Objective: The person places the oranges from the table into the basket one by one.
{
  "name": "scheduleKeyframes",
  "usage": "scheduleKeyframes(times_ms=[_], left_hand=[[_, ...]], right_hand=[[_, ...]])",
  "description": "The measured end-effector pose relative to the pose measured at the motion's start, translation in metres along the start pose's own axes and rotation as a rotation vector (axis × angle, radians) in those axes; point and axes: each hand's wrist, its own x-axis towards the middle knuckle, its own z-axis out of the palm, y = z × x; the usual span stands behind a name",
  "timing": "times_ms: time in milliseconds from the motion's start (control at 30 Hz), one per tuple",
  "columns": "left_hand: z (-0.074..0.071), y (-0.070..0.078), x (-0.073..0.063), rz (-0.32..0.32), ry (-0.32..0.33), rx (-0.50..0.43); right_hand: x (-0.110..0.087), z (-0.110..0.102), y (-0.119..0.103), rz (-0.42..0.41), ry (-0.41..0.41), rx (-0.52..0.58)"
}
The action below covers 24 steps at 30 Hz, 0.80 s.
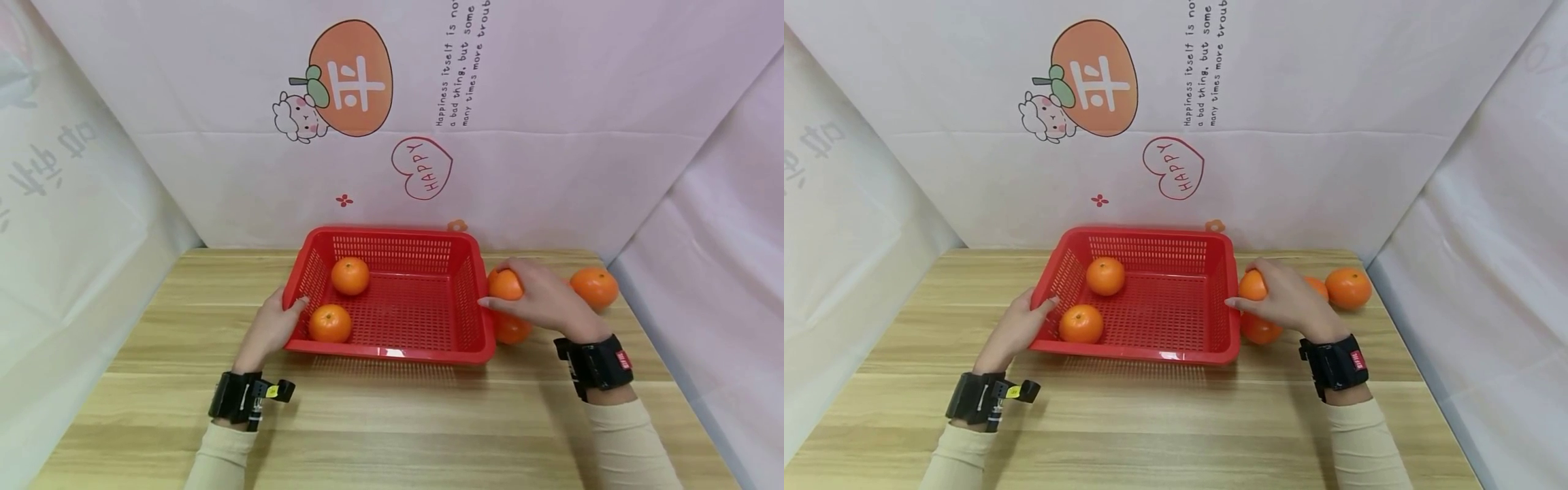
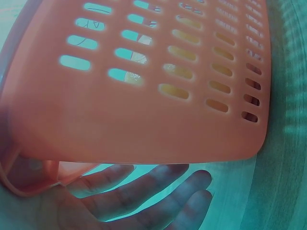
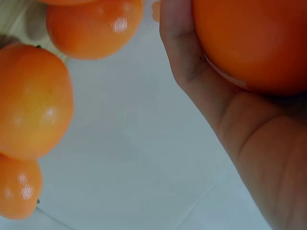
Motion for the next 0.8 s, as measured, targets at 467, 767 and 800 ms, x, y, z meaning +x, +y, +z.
scheduleKeyframes(times_ms=[467, 767, 800], left_hand=[[-0.001, -0.002, 0.001, 0.005, 0.007, -0.002], [0.001, 0.0, 0.0, 0.002, 0.006, 0.002], [0.001, -0.001, 0.0, 0.002, 0.008, 0.001]], right_hand=[[0.007, -0.006, -0.014, 0.008, -0.018, -0.007], [0.014, -0.004, -0.018, -0.031, -0.022, 0.007], [0.015, -0.004, -0.018, -0.036, -0.019, 0.008]])
